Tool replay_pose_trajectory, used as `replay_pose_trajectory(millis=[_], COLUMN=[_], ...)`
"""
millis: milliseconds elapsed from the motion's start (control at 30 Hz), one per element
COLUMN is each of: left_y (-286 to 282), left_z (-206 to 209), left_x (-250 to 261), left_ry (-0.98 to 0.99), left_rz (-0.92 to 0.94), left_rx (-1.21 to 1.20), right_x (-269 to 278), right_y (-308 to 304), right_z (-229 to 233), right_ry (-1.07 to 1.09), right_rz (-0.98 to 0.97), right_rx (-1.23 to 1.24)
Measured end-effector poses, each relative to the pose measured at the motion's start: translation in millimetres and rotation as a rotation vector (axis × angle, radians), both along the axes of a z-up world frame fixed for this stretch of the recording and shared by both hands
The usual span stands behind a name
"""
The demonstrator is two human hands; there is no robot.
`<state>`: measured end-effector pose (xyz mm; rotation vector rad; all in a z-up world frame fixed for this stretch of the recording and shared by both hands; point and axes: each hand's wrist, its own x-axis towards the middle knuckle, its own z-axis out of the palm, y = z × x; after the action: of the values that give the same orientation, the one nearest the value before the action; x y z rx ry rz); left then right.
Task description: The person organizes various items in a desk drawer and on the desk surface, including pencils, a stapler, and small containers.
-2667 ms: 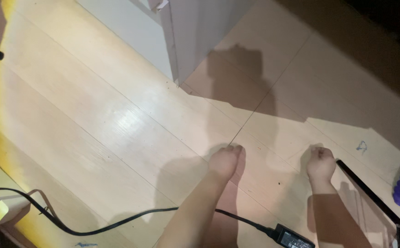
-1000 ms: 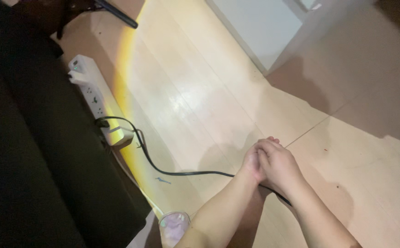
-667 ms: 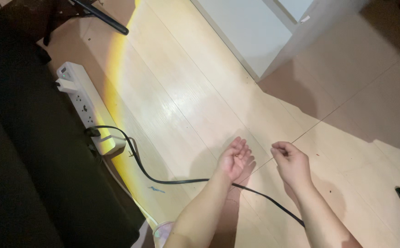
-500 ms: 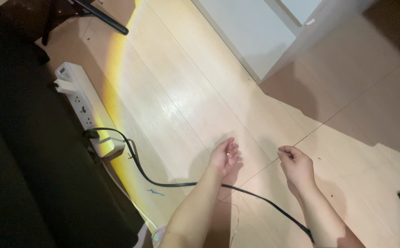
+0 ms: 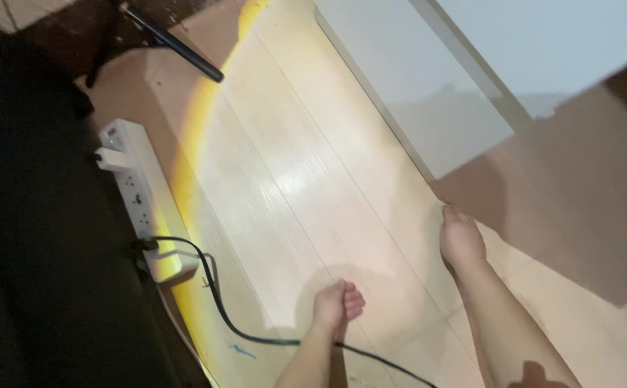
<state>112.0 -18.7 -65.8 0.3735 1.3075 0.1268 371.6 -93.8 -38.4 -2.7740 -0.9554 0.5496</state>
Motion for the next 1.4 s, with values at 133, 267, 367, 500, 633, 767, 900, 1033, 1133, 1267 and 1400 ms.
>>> replay_pose_trajectory(millis=[133, 267, 367, 500, 633, 767, 900, 1033, 1133, 1267, 1400], left_y=[-0.5, 3.6, 2.8, 3.8, -9.1, -29.2, -57.8, -32.7, 5.5, 64.0, 133.4], left_z=[-8.3, 0.5, 1.5, 4.9, -5.7, 33.3, 105.2, 234.4, 319.6, 393.5, 427.1], left_x=[3.8, 2.8, 1.9, 2.7, -1.5, 12.1, 10.0, -3.7, -16.8, -42.8, -83.3], left_ry=[-0.018, -0.04, -0.026, 0.027, -0.032, -0.111, -0.279, -0.285, -0.455, -0.517, -0.466], left_rz=[0.097, 0.08, 0.068, -0.013, -0.034, 0.313, 0.484, 0.517, 0.559, 0.58, 0.465], left_rx=[-0.021, -0.038, -0.035, -0.017, -0.012, -0.225, -0.373, -0.465, -0.439, -0.387, -0.287], right_x=[17.6, 10.5, 0.0, -22.3, -81.2, -138.2, -187.6, -218.6, -230.1, -238.6, -229.6], right_y=[23.6, 24.8, 10.2, -19.8, -56.8, -66.6, -38.4, -15.1, 6.9, 37.2, 68.8], right_z=[-13.4, -31.2, -48.8, -60.1, -39.9, 32.8, 153.0, 266.6, 340.9, 424.4, 443.5], right_ry=[-0.025, -0.202, -0.367, -0.362, -0.103, 0.221, 0.331, 0.226, 0.261, 0.335, 0.51], right_rz=[0.069, 0.191, 0.269, 0.26, 0.039, -0.217, -0.2, 0.086, 0.215, 0.014, -0.38], right_rx=[-0.145, -0.161, -0.124, -0.195, 0.033, 0.206, 0.295, 0.404, 0.387, 0.487, 0.212])
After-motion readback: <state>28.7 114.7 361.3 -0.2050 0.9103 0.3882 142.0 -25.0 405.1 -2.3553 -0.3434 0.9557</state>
